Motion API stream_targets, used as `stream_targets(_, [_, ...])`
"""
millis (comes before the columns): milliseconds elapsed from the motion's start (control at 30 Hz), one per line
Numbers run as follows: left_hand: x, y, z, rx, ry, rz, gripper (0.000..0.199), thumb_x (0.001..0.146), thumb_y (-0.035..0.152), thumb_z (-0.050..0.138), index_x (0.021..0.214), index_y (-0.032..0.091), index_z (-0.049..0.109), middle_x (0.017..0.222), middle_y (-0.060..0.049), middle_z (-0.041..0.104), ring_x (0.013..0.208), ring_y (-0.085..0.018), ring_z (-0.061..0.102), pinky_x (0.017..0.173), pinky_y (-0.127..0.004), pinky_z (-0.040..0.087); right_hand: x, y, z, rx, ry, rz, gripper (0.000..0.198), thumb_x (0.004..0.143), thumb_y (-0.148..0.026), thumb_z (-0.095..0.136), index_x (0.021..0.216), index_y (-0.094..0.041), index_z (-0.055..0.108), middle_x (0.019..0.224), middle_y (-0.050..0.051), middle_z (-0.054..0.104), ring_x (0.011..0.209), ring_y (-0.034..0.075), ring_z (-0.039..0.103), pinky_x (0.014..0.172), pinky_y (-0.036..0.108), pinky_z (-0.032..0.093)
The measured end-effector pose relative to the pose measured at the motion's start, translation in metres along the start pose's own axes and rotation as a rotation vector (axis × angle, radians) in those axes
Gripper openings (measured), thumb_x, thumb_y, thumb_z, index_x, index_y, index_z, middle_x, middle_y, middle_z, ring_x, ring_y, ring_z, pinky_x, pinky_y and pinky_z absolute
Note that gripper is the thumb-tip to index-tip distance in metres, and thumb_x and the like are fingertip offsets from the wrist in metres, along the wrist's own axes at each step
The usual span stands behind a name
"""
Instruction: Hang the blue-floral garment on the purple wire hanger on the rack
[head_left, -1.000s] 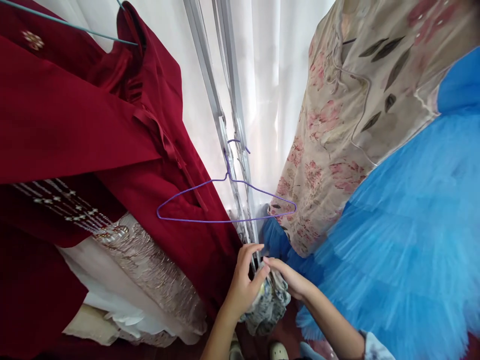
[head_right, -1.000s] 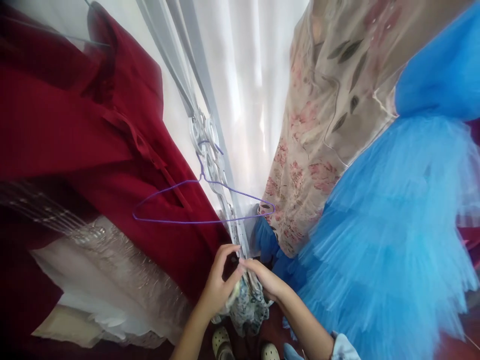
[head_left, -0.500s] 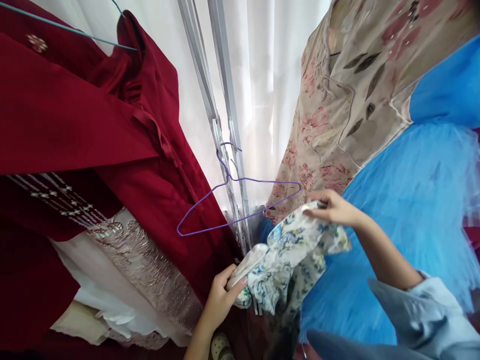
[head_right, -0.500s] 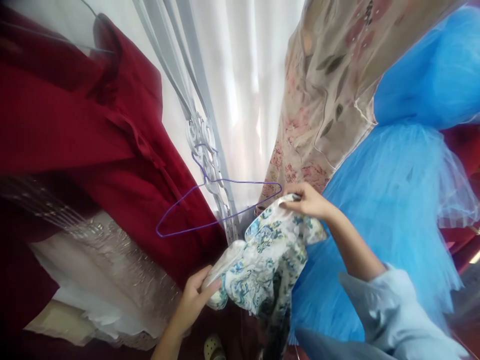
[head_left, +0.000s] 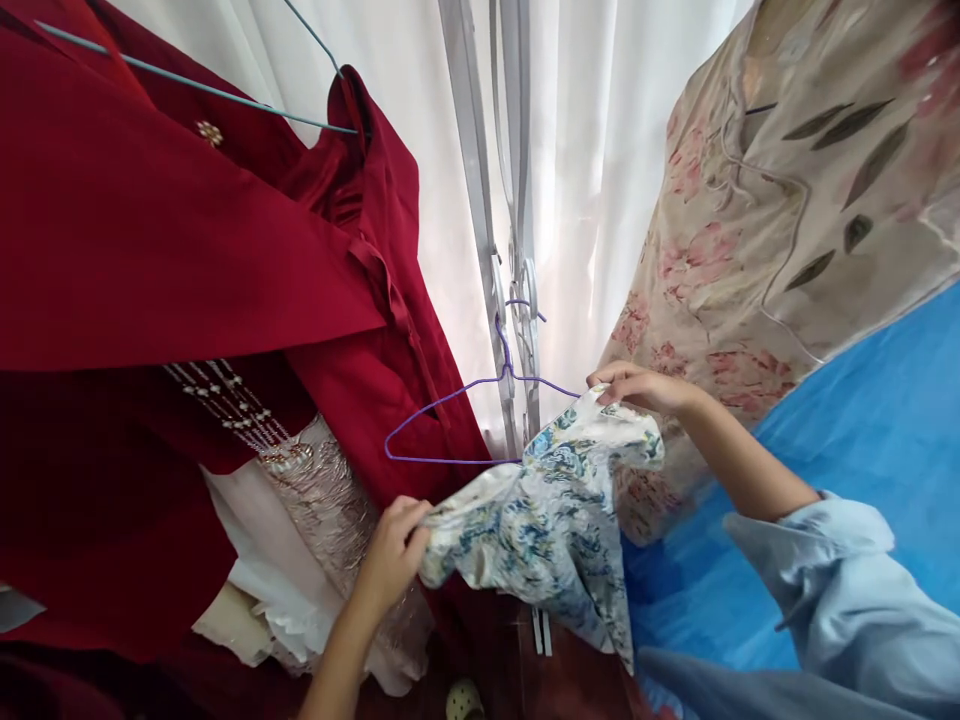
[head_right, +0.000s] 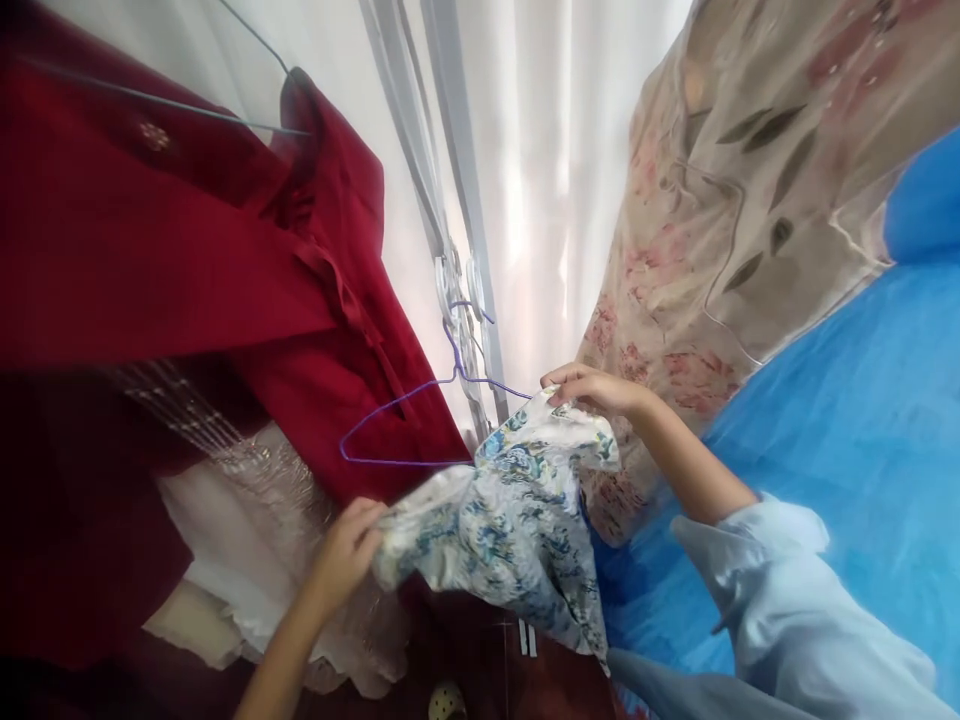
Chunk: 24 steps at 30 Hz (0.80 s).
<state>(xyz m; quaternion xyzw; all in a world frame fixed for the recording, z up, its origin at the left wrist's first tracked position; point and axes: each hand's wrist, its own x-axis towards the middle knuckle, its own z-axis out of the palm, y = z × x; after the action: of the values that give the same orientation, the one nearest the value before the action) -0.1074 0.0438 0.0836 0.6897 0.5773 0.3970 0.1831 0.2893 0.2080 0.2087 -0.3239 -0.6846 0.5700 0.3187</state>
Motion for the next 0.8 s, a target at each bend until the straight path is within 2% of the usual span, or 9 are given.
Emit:
stream_targets(100, [0.036,-0.015,-0.036,0.297,0.087,0.084,0.019,0.083,0.023,0.052,0.088,0.026,0.071,0.084,-0.005,0.064,0.086,-0.026,0.056,0.08,-0.032,0.041,-0.005,-0.006,0.007,0.051,-0.174,0.047,0.019,0.072,-0.025,0.074,0.062,-0.016,0.059,0.061,-0.003,0.053,0.055,0.01,0.049,0.052,0.022,0.038])
stream_targets(200, [0.072,-0.011,-0.059,0.473,0.153,0.13,0.025,0.09,0.025,0.044,0.099,0.025,0.067,0.091,-0.006,0.067,0.087,-0.026,0.057,0.078,-0.032,0.04,-0.007,-0.01,0.012,0.079,-0.148,0.039,0.011,0.072,-0.024,0.072,0.073,-0.014,0.068,0.069,0.0,0.062,0.061,0.013,0.055,0.055,0.022,0.041])
stream_targets(300, [0.104,0.007,-0.069,0.415,0.293,0.111,0.025,0.091,0.021,0.042,0.1,0.023,0.065,0.097,-0.006,0.069,0.089,-0.024,0.06,0.081,-0.03,0.042,-0.008,-0.009,0.016,0.096,-0.114,0.059,0.017,0.073,-0.025,0.071,0.084,-0.012,0.072,0.077,0.003,0.069,0.065,0.016,0.06,0.055,0.023,0.043])
stream_targets(400, [0.127,0.03,-0.063,0.162,0.366,0.085,0.022,0.092,0.025,0.046,0.103,0.021,0.064,0.1,-0.006,0.069,0.091,-0.022,0.063,0.083,-0.028,0.045,-0.009,-0.002,0.021,0.149,-0.072,0.061,0.02,0.072,-0.024,0.071,0.087,-0.011,0.071,0.076,0.003,0.07,0.065,0.016,0.062,0.056,0.022,0.044])
stream_targets(467, [0.135,0.044,-0.052,-0.077,0.326,0.121,0.026,0.09,0.03,0.053,0.113,0.021,0.061,0.114,-0.007,0.066,0.096,-0.02,0.064,0.086,-0.027,0.047,-0.011,0.004,0.025,0.195,-0.05,0.037,0.015,0.071,-0.025,0.071,0.08,-0.012,0.068,0.067,0.0,0.065,0.057,0.013,0.057,0.053,0.021,0.042])
stream_targets(533, [0.139,0.054,-0.041,-0.196,0.236,0.177,0.036,0.088,0.033,0.058,0.123,0.022,0.057,0.126,-0.008,0.062,0.104,-0.02,0.063,0.091,-0.027,0.047,-0.014,0.008,0.029,0.21,-0.037,0.0,0.016,0.071,-0.027,0.073,0.073,-0.014,0.063,0.06,-0.004,0.058,0.051,0.009,0.05,0.048,0.02,0.036])
stream_targets(600, [0.14,0.058,-0.035,-0.117,0.142,0.213,0.035,0.088,0.035,0.059,0.12,0.021,0.06,0.123,-0.008,0.064,0.108,-0.021,0.061,0.097,-0.029,0.044,-0.016,0.008,0.031,0.186,-0.022,-0.044,0.021,0.072,-0.028,0.075,0.069,-0.015,0.059,0.058,-0.006,0.052,0.048,0.007,0.044,0.045,0.019,0.031])
stream_targets(667, [0.14,0.058,-0.037,0.035,0.111,0.203,0.03,0.091,0.04,0.054,0.11,0.02,0.064,0.113,-0.008,0.067,0.108,-0.023,0.061,0.098,-0.03,0.042,-0.017,0.0,0.034,0.155,-0.006,-0.086,0.026,0.072,-0.028,0.077,0.066,-0.016,0.055,0.056,-0.008,0.047,0.047,0.006,0.041,0.045,0.019,0.029])
stream_targets(800, [0.132,0.046,-0.054,0.221,0.126,0.044,0.039,0.096,0.046,0.039,0.09,0.018,0.065,0.089,-0.006,0.069,0.088,-0.024,0.062,0.082,-0.029,0.045,-0.005,-0.028,0.044,0.092,-0.055,-0.117,0.02,0.074,-0.026,0.075,0.069,-0.016,0.058,0.059,-0.007,0.05,0.051,0.007,0.044,0.047,0.019,0.031])
